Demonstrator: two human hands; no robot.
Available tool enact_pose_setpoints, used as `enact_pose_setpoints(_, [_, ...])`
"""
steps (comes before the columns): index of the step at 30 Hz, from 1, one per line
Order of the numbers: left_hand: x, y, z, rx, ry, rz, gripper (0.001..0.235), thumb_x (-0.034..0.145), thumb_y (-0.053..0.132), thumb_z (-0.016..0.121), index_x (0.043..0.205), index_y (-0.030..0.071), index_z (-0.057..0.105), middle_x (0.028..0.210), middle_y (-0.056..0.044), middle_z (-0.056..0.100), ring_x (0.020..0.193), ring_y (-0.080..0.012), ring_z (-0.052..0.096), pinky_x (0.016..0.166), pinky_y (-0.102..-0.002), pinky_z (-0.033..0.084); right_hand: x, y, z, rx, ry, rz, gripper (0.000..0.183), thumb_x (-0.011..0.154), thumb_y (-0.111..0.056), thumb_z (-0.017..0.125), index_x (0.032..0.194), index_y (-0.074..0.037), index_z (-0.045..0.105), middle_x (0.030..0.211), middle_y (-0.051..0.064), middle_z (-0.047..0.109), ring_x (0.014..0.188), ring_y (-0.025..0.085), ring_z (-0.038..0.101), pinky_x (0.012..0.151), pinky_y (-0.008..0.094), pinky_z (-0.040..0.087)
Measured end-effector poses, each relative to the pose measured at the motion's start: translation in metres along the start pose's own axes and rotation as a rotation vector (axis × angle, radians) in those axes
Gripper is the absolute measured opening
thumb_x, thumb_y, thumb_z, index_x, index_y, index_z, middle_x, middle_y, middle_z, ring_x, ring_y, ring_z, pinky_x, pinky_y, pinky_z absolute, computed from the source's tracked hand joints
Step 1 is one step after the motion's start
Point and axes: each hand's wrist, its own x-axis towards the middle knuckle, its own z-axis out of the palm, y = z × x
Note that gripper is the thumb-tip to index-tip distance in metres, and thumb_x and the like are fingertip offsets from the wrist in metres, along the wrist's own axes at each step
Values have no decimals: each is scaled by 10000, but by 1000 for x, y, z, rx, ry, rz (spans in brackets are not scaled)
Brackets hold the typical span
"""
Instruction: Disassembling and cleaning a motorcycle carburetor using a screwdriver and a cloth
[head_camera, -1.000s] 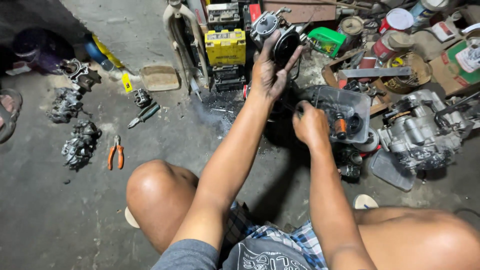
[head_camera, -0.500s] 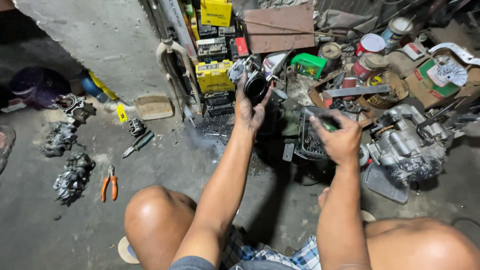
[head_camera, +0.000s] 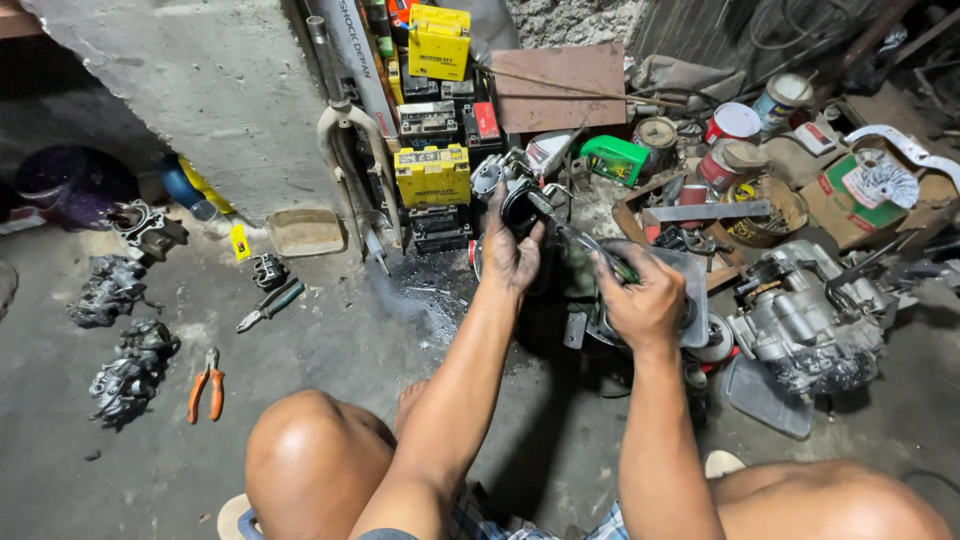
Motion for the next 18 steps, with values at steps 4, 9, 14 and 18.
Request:
enact_pose_setpoints(4, [0, 9, 5, -3, -19, -7, 368, 771, 439, 895, 901, 124, 754, 907, -94, 780, 823, -231, 766, 755, -371, 681, -4, -1, -3, -28, -38, 86, 73, 901, -181, 819, 919, -121, 783, 760, 164, 717, 789, 404, 724, 642, 490, 542])
enact_pose_setpoints(9, [14, -3, -8, -63, -45, 27, 327, 820, 341, 891, 998, 106, 751, 1017, -109, 779, 938, -248, 753, 953, -519, 606, -7, -11, -2, 13, -107, 31, 81, 861, -183, 826, 917, -137, 790, 744, 172, 720, 770, 426, 717, 616, 506, 528])
enact_pose_setpoints(14, [11, -4, -5, -96, -37, 11, 325, 820, 322, 896, 983, 81, 752, 1006, -123, 773, 943, -276, 747, 950, -526, 609, -6, -7, 4, 39, -53, -37, 66, 874, -151, 804, 928, -121, 779, 764, 171, 729, 771, 432, 722, 642, 497, 552])
enact_pose_setpoints(18, [25, -14, -24, -15, -36, 8, 381, 855, 400, 858, 1048, 90, 749, 1073, -141, 764, 1026, -315, 732, 1024, -540, 553, -9, -6, 0, -11, -13, 14, 54, 932, -149, 790, 962, -105, 778, 785, 184, 730, 795, 438, 722, 676, 509, 550])
